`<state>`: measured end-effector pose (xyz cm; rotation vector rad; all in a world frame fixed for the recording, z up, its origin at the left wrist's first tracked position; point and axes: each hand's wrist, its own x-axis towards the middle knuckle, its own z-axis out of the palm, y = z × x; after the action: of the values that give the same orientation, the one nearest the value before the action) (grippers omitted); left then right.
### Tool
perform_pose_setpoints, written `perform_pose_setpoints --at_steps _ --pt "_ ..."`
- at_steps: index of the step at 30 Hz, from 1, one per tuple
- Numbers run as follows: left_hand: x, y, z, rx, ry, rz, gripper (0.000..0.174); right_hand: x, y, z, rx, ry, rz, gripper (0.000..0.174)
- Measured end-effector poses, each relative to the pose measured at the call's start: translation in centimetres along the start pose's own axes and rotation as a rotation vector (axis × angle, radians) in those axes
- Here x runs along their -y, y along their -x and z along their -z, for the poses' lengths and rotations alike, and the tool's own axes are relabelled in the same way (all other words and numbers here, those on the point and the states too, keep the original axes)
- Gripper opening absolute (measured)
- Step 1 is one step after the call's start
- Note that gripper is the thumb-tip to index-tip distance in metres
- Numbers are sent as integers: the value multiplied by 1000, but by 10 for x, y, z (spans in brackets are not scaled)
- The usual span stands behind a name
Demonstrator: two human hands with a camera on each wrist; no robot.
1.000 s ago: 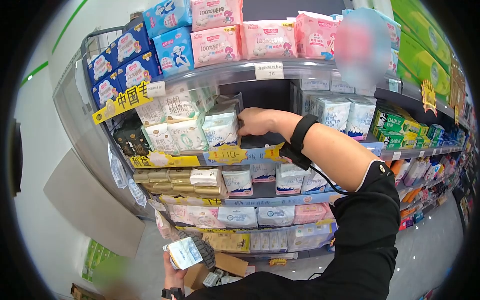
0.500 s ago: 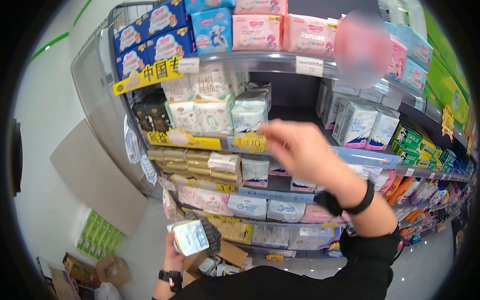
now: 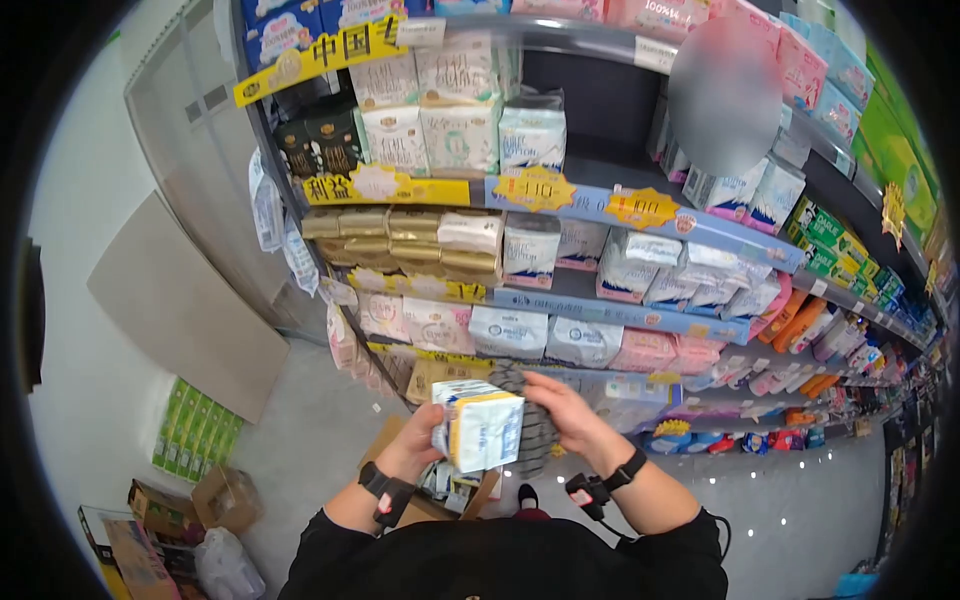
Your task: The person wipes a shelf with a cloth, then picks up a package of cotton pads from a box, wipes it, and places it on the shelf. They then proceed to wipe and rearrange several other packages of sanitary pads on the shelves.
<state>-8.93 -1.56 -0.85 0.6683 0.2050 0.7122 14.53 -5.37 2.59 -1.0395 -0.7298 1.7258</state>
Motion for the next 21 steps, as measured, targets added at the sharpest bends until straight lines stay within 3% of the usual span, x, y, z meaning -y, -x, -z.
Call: perform_pose_setpoints --at_steps 2,4,7,8,10,11,12,14,21 --pt "4 -5 -11 78 9 19 78 2 22 9 -105 7 118 37" --pt "7 -6 -14 72 -44 -14 78 10 41 25 -303 -76 209 43" --pt "13 -8 -20 -47 -626 -93 82 40 76 12 -303 95 507 51" --pt "17 -11 -27 -45 -631 -88 82 44 82 -2 -299 203 619 55" --pt "28 -17 -45 18 -960 -26 86 33 82 -6 -209 807 752 68" --pt "33 -22 -56 141 -971 -78 87 30 84 -19 -99 1165 752 80" --pt "40 -16 -63 200 -1108 -192 74 21 90 -38 -122 1368 754 83" --pt "48 -17 -65 227 -1010 -94 71 13 98 -38 -188 1413 762 82" --pt "77 -11 -113 97 -1104 -136 70 10 144 18 -127 1137 876 76"
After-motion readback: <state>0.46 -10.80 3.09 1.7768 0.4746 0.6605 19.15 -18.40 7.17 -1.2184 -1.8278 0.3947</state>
